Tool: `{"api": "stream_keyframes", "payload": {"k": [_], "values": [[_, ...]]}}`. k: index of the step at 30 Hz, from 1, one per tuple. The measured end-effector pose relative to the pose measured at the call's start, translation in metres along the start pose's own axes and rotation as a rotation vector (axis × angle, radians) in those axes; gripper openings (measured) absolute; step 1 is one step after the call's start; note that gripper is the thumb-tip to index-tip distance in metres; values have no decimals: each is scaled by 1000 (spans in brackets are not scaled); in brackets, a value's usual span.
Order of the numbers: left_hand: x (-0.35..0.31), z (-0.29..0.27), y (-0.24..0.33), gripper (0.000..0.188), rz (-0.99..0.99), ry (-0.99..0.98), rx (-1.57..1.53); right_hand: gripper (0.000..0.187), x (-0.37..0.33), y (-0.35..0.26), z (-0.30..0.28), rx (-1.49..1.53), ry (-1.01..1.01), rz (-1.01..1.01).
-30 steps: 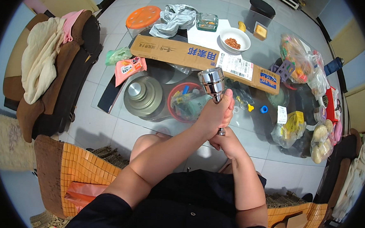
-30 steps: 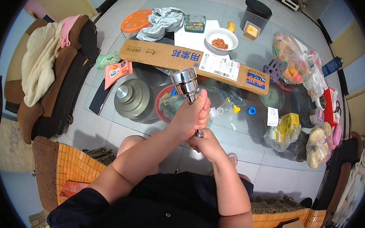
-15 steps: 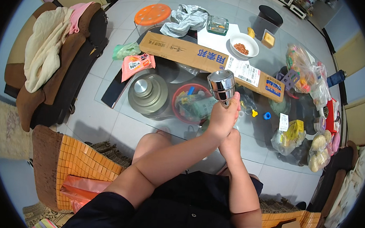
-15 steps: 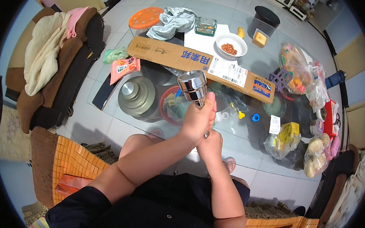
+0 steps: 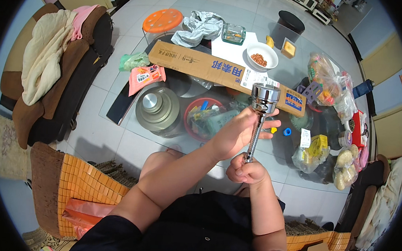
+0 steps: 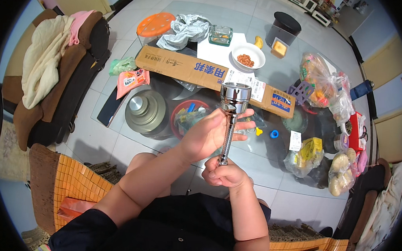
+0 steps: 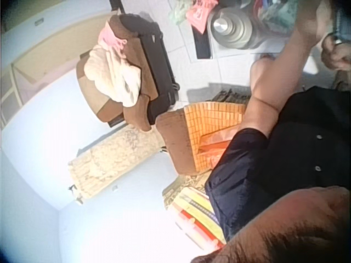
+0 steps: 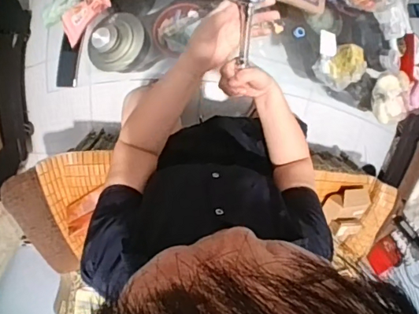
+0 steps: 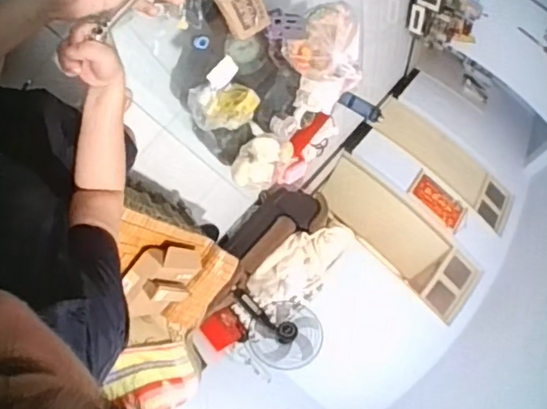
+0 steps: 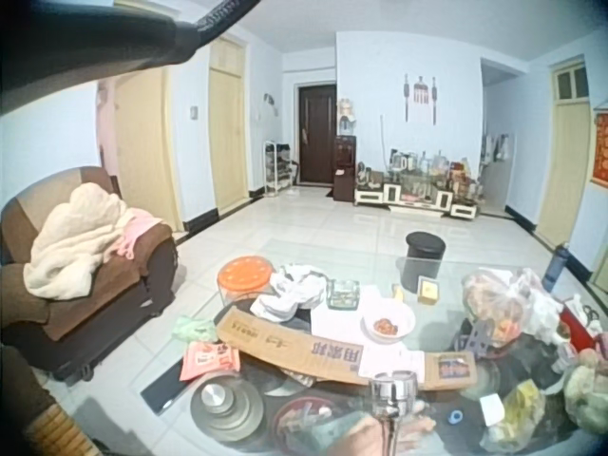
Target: The person assembles a chrome faucet by hand, attaching a white plastic adapter and a small white cap to the threaded end. They repeatedly screw and unscrew the components, inspecting the fit and alignment while handling the faucet and small parts over a glass table.
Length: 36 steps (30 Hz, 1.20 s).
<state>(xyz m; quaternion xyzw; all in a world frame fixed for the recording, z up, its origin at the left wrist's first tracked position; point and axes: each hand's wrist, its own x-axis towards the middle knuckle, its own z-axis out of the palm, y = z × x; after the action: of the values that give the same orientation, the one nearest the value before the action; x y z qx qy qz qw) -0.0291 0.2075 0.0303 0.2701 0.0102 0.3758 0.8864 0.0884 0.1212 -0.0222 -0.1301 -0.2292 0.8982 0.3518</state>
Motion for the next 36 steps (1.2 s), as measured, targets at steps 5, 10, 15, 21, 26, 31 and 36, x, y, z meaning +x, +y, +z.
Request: {"api": "stream_keyframes", "payload": {"k": [5, 10, 15, 21, 26, 31, 36], "values": [[2, -3, 2, 53, 8, 146, 153, 28, 4, 6, -1, 85, -86, -11], [0, -2, 14, 51, -29, 152, 188, 26, 1, 6, 2, 24, -17, 67], [0, 4, 12, 51, 33, 130, 249, 24, -1, 7, 0, -2, -2, 74], [0, 5, 10, 41, 56, 230, 244, 26, 1, 7, 3, 17, 13, 62], [1, 9, 6, 27, 105, 308, 337, 28, 3, 11, 0, 2, 15, 113], [-3, 10, 5, 31, 78, 352, 622, 28, 7, 11, 2, -17, 34, 131], [-3, 17, 3, 28, 166, 431, 512, 28, 8, 10, 4, -19, 30, 132]]}}
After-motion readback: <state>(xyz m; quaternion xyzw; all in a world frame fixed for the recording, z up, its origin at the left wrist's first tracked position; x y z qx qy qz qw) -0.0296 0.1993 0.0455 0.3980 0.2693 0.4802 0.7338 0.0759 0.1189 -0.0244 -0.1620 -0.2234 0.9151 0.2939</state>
